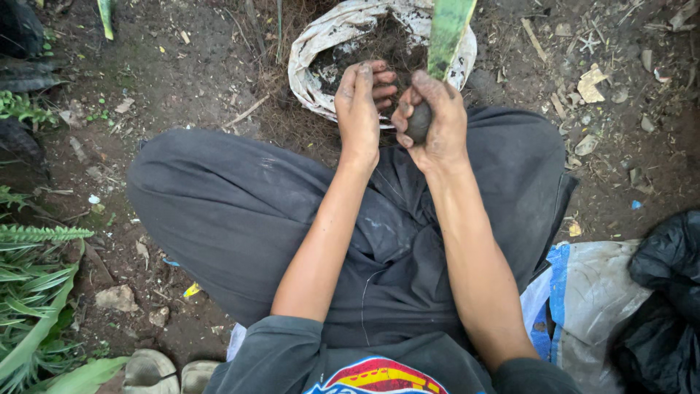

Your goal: The person sits on the ground and shapes a ball of moist soil with both hands, repeatedly pressing, rotating and smoothing it over a woven basket, with a snake plant leaf resting in the work area. They continue kneading and rounding the soil ball throughout the clip.

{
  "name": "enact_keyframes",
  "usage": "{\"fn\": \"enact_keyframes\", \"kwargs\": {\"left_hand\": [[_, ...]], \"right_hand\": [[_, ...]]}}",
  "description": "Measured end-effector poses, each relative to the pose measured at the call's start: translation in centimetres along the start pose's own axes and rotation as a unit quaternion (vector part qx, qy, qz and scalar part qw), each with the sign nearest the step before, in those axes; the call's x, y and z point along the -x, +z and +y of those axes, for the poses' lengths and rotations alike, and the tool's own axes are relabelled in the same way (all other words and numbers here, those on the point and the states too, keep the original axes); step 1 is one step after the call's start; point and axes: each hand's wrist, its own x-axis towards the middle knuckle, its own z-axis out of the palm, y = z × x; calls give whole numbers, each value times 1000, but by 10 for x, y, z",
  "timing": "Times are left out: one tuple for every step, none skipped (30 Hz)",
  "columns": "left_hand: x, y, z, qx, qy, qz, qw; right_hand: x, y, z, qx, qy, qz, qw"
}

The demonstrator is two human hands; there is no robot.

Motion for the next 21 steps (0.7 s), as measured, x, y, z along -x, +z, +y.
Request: {"fn": "enact_keyframes", "kwargs": {"left_hand": [[0,0,-1,-3,4,-1,1000],[0,0,-1,-6,6,-2,1000],[0,-1,-2,-9,7,-1,1000],[1,-1,-2,-30,25,-4,999],[1,-2,-2,-52,44,-6,998],[1,-2,-2,-73,64,-8,995],[0,-3,-1,-90,93,-10,992],[1,-5,1,-107,121,-12,987],[2,-6,3,-125,147,-13,981],[3,-8,6,-91,112,-16,989],[4,-9,9,-57,76,-21,995],[7,-9,13,-22,38,-26,999],[8,-9,17,-41,29,-20,999],[10,-8,21,-60,19,-14,998],[11,-7,26,-80,9,-8,997],[12,-6,31,-62,2,-1,998],[12,-5,37,-44,-5,6,999],[13,-4,43,-25,-11,12,1000],[13,-4,50,-11,-5,6,1000],[13,-5,57,3,0,-1,1000],[14,-6,64,20,4,-7,1000]], "right_hand": [[0,0,0,41,-16,-7,999],[-1,0,0,81,-31,-14,996],[-2,0,1,121,-45,-19,991],[-2,0,1,175,-70,-11,982],[-3,0,1,228,-96,-3,969],[-3,0,2,281,-122,4,952],[-3,-1,0,314,-166,-32,934],[0,-3,-4,346,-207,-68,912],[3,-5,-6,377,-245,-104,887],[5,-5,-7,337,-189,-103,917],[9,-6,-9,296,-132,-100,941],[12,-7,-11,254,-75,-96,960],[13,-6,-12,253,-81,-104,958],[14,-5,-12,252,-88,-113,957],[14,-4,-12,250,-94,-121,956],[13,-3,-12,244,-102,-112,958],[12,-2,-12,237,-110,-104,960],[10,-1,-13,232,-119,-95,961],[9,-3,-15,235,-129,-89,959],[9,-4,-19,240,-140,-82,957],[10,-7,-23,247,-151,-74,955]]}}
